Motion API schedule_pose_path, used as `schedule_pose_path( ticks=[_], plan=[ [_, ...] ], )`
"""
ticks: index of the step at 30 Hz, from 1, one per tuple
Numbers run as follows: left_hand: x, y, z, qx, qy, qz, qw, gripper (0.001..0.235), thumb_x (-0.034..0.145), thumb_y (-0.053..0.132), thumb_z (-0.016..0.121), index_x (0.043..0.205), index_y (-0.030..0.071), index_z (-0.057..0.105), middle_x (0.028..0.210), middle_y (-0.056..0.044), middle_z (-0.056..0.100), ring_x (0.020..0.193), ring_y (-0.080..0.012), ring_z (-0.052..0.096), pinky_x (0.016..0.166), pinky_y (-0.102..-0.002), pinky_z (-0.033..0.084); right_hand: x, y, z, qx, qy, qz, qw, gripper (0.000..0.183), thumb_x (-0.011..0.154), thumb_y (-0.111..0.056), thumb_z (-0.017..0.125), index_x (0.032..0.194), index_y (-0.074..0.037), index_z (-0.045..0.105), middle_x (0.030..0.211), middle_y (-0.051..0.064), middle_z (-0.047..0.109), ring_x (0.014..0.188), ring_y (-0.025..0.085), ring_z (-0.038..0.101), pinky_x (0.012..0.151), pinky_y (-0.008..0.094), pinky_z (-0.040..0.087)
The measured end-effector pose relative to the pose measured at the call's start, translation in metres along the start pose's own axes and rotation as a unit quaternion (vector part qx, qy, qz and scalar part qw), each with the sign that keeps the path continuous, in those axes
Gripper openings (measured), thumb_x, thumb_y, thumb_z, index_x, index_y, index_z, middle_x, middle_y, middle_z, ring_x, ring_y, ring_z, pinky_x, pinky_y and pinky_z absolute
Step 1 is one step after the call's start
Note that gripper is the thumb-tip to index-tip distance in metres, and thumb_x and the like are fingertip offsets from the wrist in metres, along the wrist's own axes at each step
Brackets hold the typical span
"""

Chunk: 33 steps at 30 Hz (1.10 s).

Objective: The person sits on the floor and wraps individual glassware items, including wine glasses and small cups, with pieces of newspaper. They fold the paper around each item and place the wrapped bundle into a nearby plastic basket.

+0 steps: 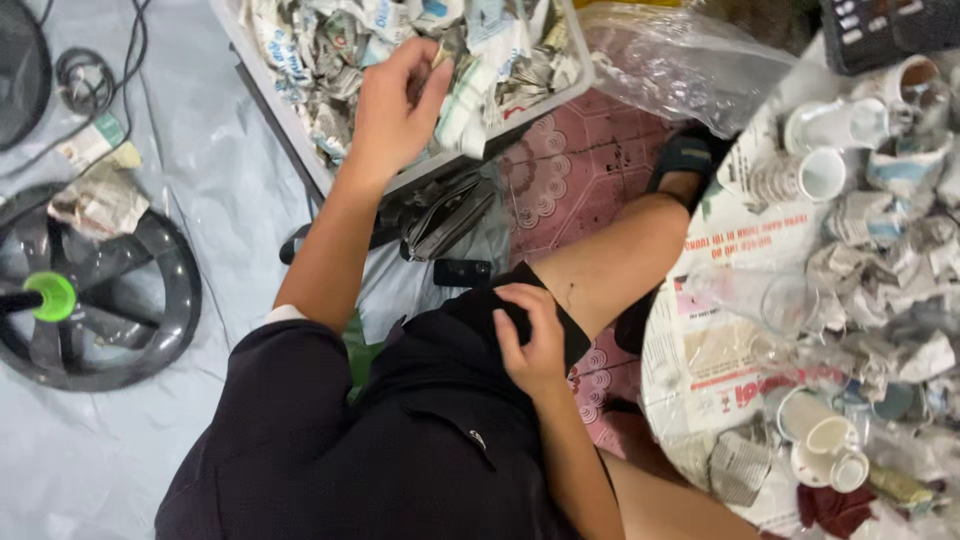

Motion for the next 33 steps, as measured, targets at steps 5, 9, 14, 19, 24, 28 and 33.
schedule_pose_path(
  ticks=[5,9,14,19,24,28,33],
  plan=[
    [-0.042,0.056,0.076,-0.189,-0.140,0.009,0.972,0.015,0.108,0.018,0.063,0.107,0.003,0.066,0.082,0.001,0.059,0.076,-0.0049,0.050,0.066,-0.027,0.043,-0.025,0.020,-0.045,0.036,0.103,0.061,0.992,0.019,0.100,-0.004,0.064,0.119,-0.002,0.062,0.117,0.012,0.068,0.112,0.022,0.065,0.104,0.034,0.050],
    [-0.114,0.119,0.171,-0.248,-0.355,0.035,0.901,0.021,0.105,0.023,0.062,0.110,0.004,0.068,0.094,-0.005,0.071,0.088,-0.0104,0.065,0.080,-0.029,0.054,-0.062,0.057,-0.078,0.111,0.165,0.166,0.966,0.033,0.097,-0.006,0.063,0.128,-0.001,0.054,0.115,0.008,0.064,0.105,0.013,0.060,0.093,0.028,0.050],
    [-0.170,0.170,0.216,-0.208,-0.445,0.074,0.868,0.053,0.100,0.027,0.067,0.145,0.007,0.047,0.129,-0.019,0.066,0.119,-0.0299,0.068,0.101,-0.037,0.051,-0.122,0.090,-0.116,0.023,0.241,0.211,0.947,0.026,0.099,-0.003,0.065,0.124,0.005,0.065,0.108,0.010,0.071,0.094,0.013,0.063,0.086,0.028,0.054],
    [-0.215,0.191,0.230,-0.237,-0.465,0.207,0.827,0.091,0.091,0.012,0.070,0.162,0.006,0.013,0.158,-0.033,0.038,0.143,-0.0440,0.047,0.116,-0.044,0.040,-0.182,0.125,-0.126,0.058,0.327,0.264,0.906,0.035,0.090,-0.001,0.070,0.123,0.005,0.062,0.120,0.012,0.064,0.098,0.015,0.065,0.078,0.030,0.057],
    [-0.231,0.155,0.262,-0.299,-0.549,0.008,0.780,0.074,0.096,0.001,0.050,0.163,0.011,0.022,0.146,-0.019,0.053,0.130,-0.0304,0.058,0.111,-0.040,0.047,-0.178,0.112,-0.123,0.078,0.317,0.156,0.932,0.057,0.086,0.000,0.070,0.139,0.004,0.047,0.133,0.012,0.058,0.124,0.020,0.055,0.106,0.034,0.044],
    [-0.245,0.112,0.283,-0.436,-0.507,-0.336,0.663,0.060,0.092,0.002,0.038,0.152,0.013,0.040,0.130,-0.011,0.061,0.110,-0.0240,0.068,0.087,-0.040,0.060,-0.180,0.111,-0.122,0.051,0.320,0.148,0.934,0.056,0.086,-0.004,0.072,0.136,0.005,0.048,0.125,0.011,0.060,0.117,0.018,0.057,0.100,0.032,0.046],
    [-0.223,0.118,0.282,-0.358,-0.519,-0.156,0.760,0.048,0.089,-0.003,0.059,0.136,0.008,0.059,0.117,-0.010,0.067,0.102,-0.0179,0.067,0.086,-0.033,0.058,-0.201,0.151,-0.117,0.193,0.415,0.228,0.860,0.021,0.102,-0.008,0.068,0.121,0.001,0.068,0.102,0.004,0.071,0.089,0.011,0.061,0.080,0.027,0.050]
  ],
)
Point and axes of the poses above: each hand's wrist, its own x-axis towards the middle knuckle, its own z-axis out of the palm, y = z × x, the point moved 7 cm from there along x, towards the middle knuckle
